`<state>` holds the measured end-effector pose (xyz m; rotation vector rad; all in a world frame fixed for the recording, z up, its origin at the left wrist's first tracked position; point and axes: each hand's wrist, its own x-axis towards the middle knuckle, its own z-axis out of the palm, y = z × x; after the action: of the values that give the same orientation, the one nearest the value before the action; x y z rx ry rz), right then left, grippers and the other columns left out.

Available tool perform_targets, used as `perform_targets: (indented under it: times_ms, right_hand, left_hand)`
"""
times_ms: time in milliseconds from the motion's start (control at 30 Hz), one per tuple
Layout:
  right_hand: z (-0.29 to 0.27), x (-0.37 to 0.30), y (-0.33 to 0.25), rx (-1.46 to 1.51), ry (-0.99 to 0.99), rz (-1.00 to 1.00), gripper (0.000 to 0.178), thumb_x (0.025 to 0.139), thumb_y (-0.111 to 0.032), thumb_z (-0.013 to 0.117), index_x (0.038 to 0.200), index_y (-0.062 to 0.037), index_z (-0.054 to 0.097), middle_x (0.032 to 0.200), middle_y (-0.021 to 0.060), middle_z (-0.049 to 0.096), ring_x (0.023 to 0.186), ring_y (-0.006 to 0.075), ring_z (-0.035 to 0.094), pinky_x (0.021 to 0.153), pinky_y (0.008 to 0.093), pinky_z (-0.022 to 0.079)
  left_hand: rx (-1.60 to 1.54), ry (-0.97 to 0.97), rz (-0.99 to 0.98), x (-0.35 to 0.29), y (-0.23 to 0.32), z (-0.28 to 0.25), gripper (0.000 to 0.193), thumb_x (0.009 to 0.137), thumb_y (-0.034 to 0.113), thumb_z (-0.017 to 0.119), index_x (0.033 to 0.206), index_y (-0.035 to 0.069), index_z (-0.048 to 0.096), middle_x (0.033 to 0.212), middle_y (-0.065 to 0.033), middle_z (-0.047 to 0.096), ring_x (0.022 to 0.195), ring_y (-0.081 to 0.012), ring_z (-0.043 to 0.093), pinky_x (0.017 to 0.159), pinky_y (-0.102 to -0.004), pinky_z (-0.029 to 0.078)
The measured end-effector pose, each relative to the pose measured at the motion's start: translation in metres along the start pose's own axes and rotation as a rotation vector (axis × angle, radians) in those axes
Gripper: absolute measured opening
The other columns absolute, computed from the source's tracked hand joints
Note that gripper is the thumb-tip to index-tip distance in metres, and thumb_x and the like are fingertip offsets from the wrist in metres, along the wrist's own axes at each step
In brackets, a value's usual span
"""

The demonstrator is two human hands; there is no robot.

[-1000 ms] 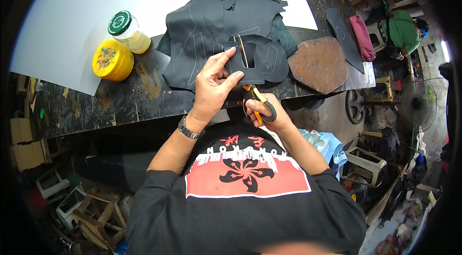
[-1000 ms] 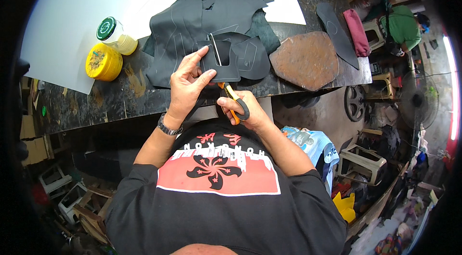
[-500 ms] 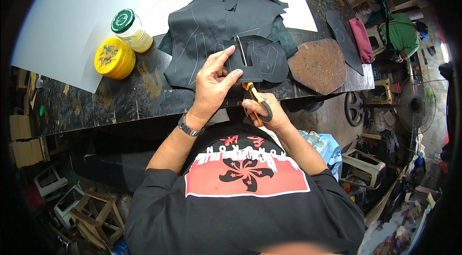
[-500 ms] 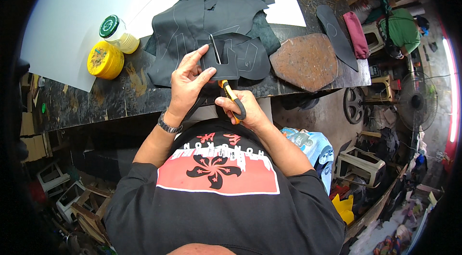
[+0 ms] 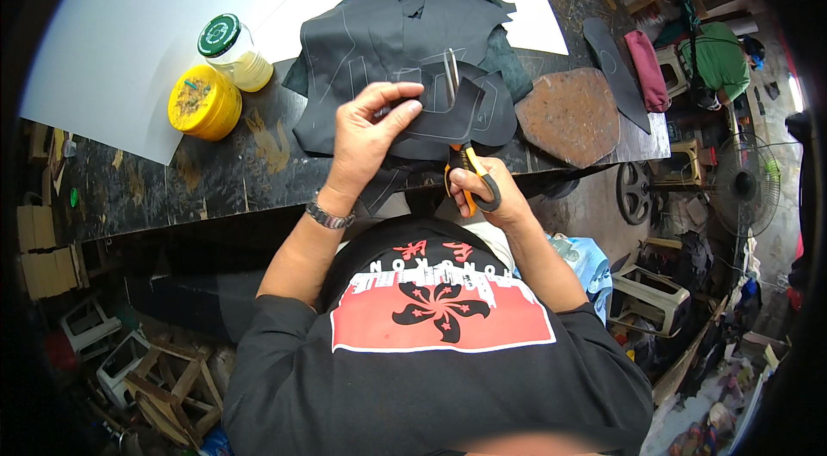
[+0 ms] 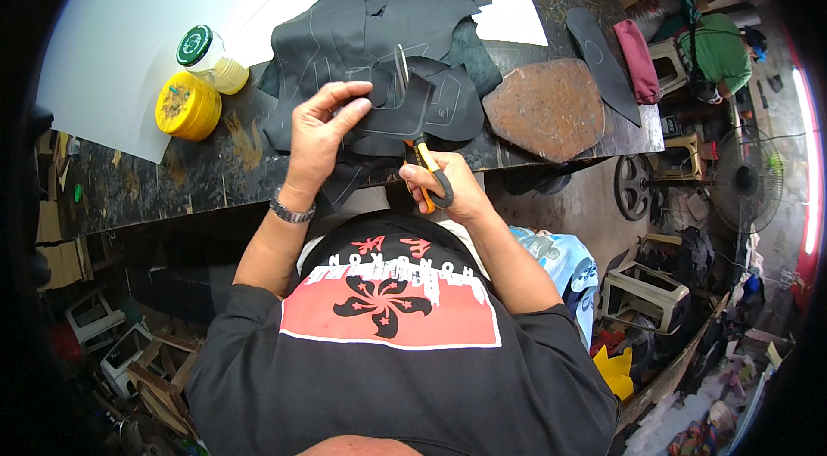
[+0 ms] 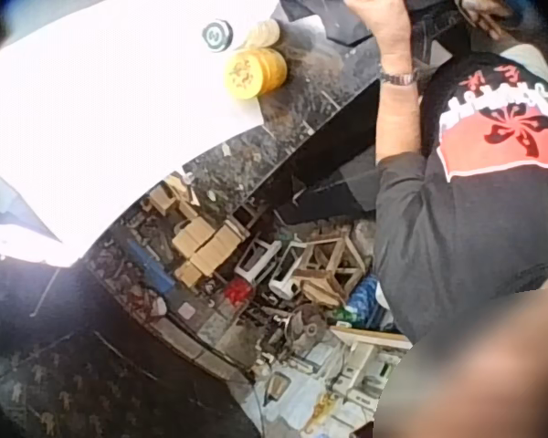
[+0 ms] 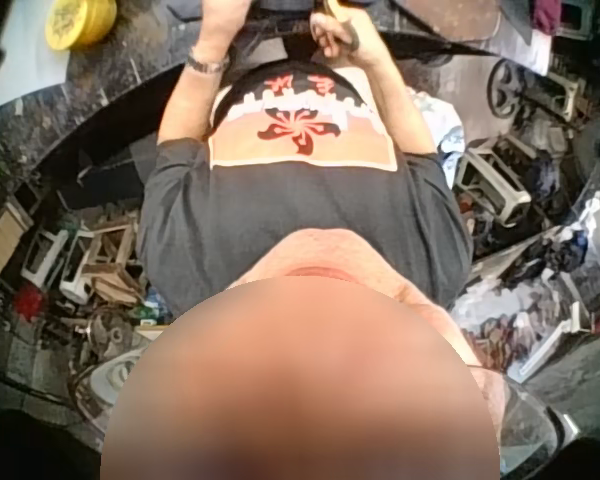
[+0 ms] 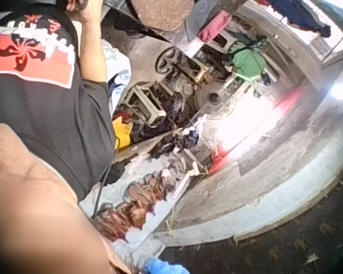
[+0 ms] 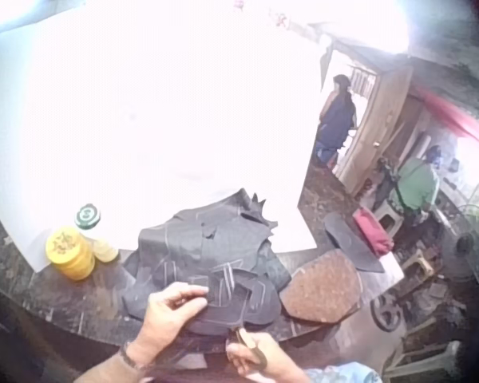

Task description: The person uses shears to cut a dark fabric laid on a work table, following white chalk outlines. They rotate and reposition the fabric to cut along curved and straight edges, separating pattern pieces from the main sheet.

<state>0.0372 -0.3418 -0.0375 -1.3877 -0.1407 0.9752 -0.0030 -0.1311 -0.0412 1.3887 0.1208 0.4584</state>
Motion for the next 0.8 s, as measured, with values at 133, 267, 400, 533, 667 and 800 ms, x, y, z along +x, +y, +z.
perform_targets:
  times_ms: [133,267,400,533,667,800]
  right_hand:
    - [-0.015,-0.014,-0.007,-0.091,-0.1,0.052,0.036,0.083,-0.033,0.07,0.087,0.001,0.06,0.071,0.0054,0.059,0.059,0.0127,0.058,0.055,0.0244,0.049]
    - [-0.023,-0.022,-0.009,-0.194,-0.158,0.096,0.036,0.081,-0.033,0.072,0.088,0.0007,0.059,0.073,0.0047,0.058,0.061,0.0115,0.058,0.059,0.0237,0.048]
    - [-0.023,-0.023,-0.006,-0.309,-0.186,0.126,0.034,0.081,-0.032,0.074,0.087,-0.0023,0.059,0.071,0.0017,0.057,0.059,0.0091,0.056,0.056,0.0231,0.046]
    - [-0.019,-0.021,-0.003,-0.308,-0.161,0.116,0.032,0.081,-0.032,0.077,0.08,-0.0046,0.06,0.065,-0.0002,0.055,0.053,0.008,0.053,0.048,0.0228,0.042]
    - [-0.016,-0.02,-0.003,-0.248,-0.123,0.18,0.031,0.08,-0.03,0.078,0.075,-0.0038,0.061,0.061,0.0004,0.054,0.05,0.0084,0.052,0.044,0.0226,0.042]
    - [-0.012,-0.023,0.002,-0.121,-0.165,0.171,0.031,0.08,-0.029,0.076,0.077,-0.0023,0.061,0.064,0.0021,0.055,0.052,0.0086,0.053,0.044,0.0223,0.044]
  left_hand:
    - [-0.037,-0.052,-0.021,0.013,0.015,-0.017,0.02,0.086,0.001,0.069,0.105,0.003,0.072,0.096,0.0015,0.066,0.084,-0.0044,0.057,0.077,-0.0175,0.046]
    - [0.077,-0.226,-0.126,0.019,0.027,-0.031,0.025,0.084,-0.001,0.066,0.108,0.001,0.071,0.105,-0.0044,0.069,0.098,-0.0106,0.061,0.09,-0.024,0.047]
    - [0.139,-0.33,-0.172,0.015,0.029,-0.033,0.024,0.085,0.0,0.062,0.108,0.0,0.071,0.106,-0.006,0.069,0.101,-0.0134,0.061,0.093,-0.0262,0.045]
    - [0.146,-0.386,-0.185,0.011,0.026,-0.032,0.025,0.084,-0.001,0.062,0.107,0.001,0.072,0.106,-0.0061,0.068,0.102,-0.0135,0.06,0.092,-0.0262,0.044]
    - [0.163,-0.381,-0.18,0.009,0.022,-0.033,0.025,0.083,0.001,0.063,0.105,0.004,0.074,0.102,-0.006,0.072,0.107,-0.0156,0.06,0.098,-0.0298,0.043]
    - [0.166,-0.389,-0.17,0.009,0.018,-0.035,0.025,0.082,0.0,0.062,0.103,0.004,0.074,0.101,-0.0063,0.072,0.11,-0.0172,0.059,0.1,-0.0313,0.042]
